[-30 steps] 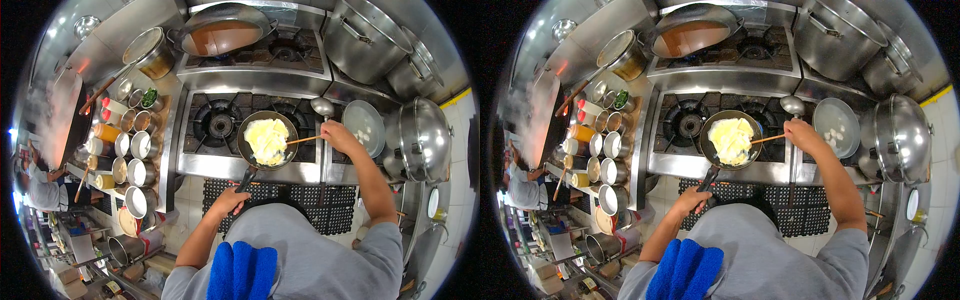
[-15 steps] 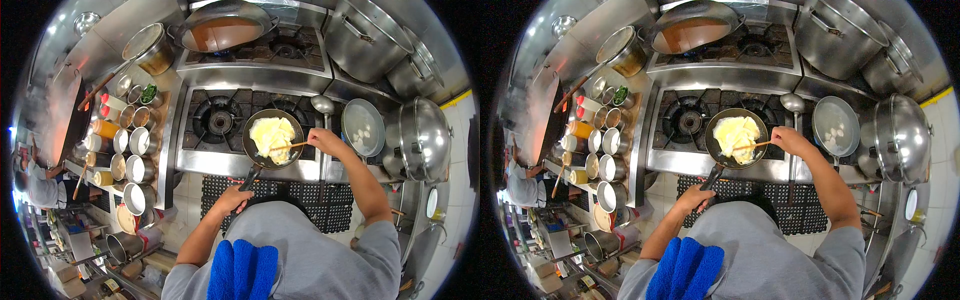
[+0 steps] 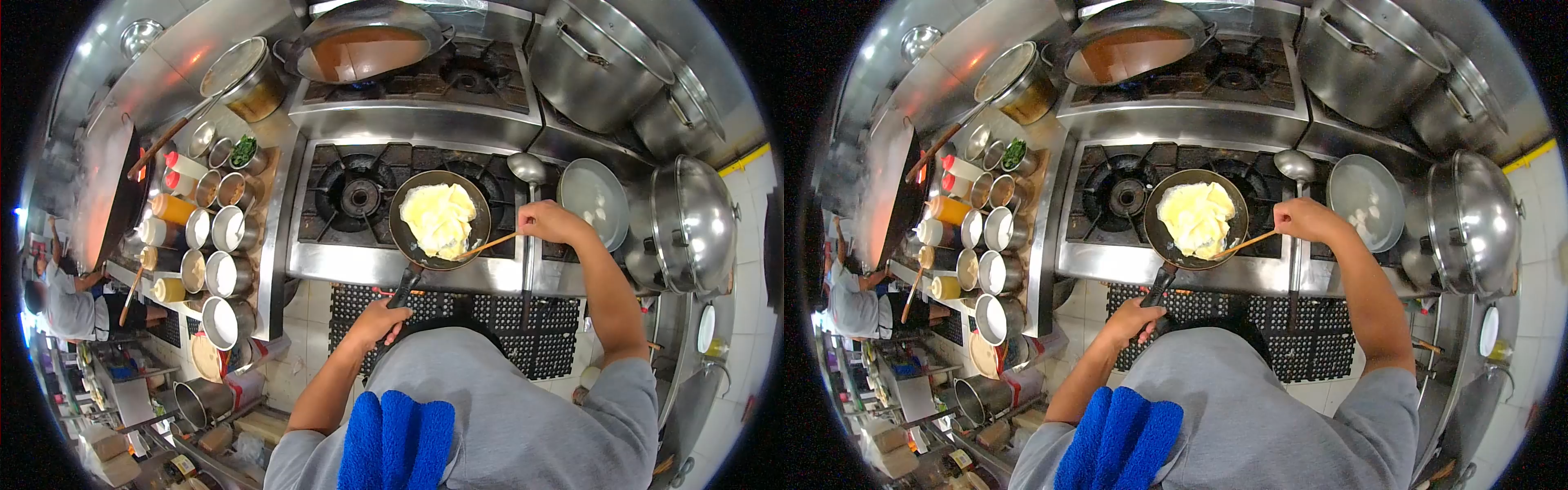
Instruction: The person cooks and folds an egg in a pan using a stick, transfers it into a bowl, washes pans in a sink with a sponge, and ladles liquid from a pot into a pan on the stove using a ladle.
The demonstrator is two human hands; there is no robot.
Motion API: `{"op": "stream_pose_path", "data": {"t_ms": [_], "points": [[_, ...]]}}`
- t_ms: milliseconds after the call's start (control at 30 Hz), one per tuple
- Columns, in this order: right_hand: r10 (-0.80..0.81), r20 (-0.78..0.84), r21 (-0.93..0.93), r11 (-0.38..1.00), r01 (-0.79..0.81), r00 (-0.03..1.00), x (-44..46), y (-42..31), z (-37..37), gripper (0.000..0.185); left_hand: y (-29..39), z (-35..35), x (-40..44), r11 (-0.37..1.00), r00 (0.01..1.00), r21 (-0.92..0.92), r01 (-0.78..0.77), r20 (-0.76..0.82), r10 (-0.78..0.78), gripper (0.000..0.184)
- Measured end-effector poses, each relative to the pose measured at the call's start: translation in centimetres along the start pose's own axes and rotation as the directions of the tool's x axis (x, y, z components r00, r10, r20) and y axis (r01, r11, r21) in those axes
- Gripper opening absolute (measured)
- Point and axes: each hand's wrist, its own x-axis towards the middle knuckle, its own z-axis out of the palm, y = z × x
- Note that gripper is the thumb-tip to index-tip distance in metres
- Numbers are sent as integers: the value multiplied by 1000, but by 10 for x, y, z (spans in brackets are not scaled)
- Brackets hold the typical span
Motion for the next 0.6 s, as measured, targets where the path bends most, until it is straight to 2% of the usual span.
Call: {"op": "stream_pose_path", "data": {"t_ms": [33, 100, 133, 200, 233, 300, 400, 533, 600], "points": [[1, -2, -1, 1000, -1, 1000, 2, 1, 0, 13, 0, 0, 0, 1000, 1000, 19, -10, -3, 10, 22], [-67, -181, -53, 997, 58, 981, 7, 2, 2, 12, 1, 0, -1, 1000, 1000, 17, -6, -1, 6, 22], [-67, -181, -55, 997, 58, 981, 7, 0, 2, 12, 1, 0, -1, 1000, 1000, 14, -2, 1, 2, 22], [-95, -281, -33, 995, 89, 955, 7, -5, 2, 13, 0, 2, -2, 1000, 1000, 9, -4, -7, 4, 22], [-99, -278, -35, 995, 93, 956, 7, -5, -1, 13, 0, 2, -3, 1000, 1000, 4, -4, -17, 4, 23], [-66, -126, -8, 998, 66, 990, 5, -6, -11, 12, -3, 0, -2, 1000, 1000, 1, -1, -18, 1, 23], [-58, -34, -27, 998, 57, 998, 5, -16, -29, 11, -3, -1, -2, 1000, 1000, -10, -2, -18, 1, 23], [-89, -70, -128, 989, 80, 994, 18, -17, -29, 11, -1, -2, -1, 1000, 1000, -13, 8, -12, -8, 23], [-205, -264, -155, 973, 168, 943, 27, -13, -22, 12, -2, -3, -1, 1000, 1000, -13, 5, -5, -5, 23]]}}
